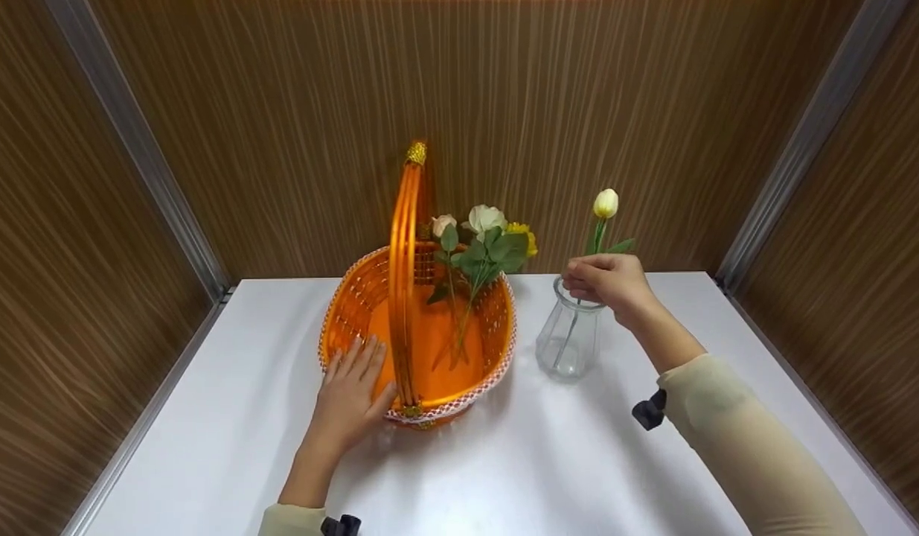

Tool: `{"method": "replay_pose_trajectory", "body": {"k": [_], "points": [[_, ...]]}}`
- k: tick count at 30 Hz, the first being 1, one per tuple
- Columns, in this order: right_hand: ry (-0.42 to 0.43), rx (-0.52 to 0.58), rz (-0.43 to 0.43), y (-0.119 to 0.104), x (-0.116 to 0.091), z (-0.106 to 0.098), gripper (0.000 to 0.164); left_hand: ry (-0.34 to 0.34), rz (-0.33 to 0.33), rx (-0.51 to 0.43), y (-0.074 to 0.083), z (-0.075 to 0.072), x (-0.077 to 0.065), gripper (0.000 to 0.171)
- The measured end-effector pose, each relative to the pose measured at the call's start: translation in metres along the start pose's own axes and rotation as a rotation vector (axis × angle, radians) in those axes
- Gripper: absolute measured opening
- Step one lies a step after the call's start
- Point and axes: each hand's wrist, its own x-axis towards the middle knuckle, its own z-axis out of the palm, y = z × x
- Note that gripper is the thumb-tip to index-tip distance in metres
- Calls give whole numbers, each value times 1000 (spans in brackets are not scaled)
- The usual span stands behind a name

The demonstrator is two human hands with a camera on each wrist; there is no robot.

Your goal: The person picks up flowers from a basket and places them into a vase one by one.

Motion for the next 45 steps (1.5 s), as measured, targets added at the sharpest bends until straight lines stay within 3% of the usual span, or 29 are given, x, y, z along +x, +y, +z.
{"method": "replay_pose_trajectory", "body": {"k": [10, 18, 30, 38, 45], "points": [[-106, 197, -12, -1, -4, 43, 37, 14, 1, 7, -1, 1, -2, 66], [-202, 227, -33, 9, 0, 78, 39, -9, 1, 12, 1, -1, 2, 66], [-233, 484, 127, 32, 16, 125, 49, 0, 0, 16, -1, 1, -1, 66], [-202, 656, 262, 38, 21, 151, 49, 17, 10, 11, 0, 2, 1, 65], [-151, 699, 324, 47, 24, 168, 53, 4, 0, 16, -1, 1, 0, 66]]}}
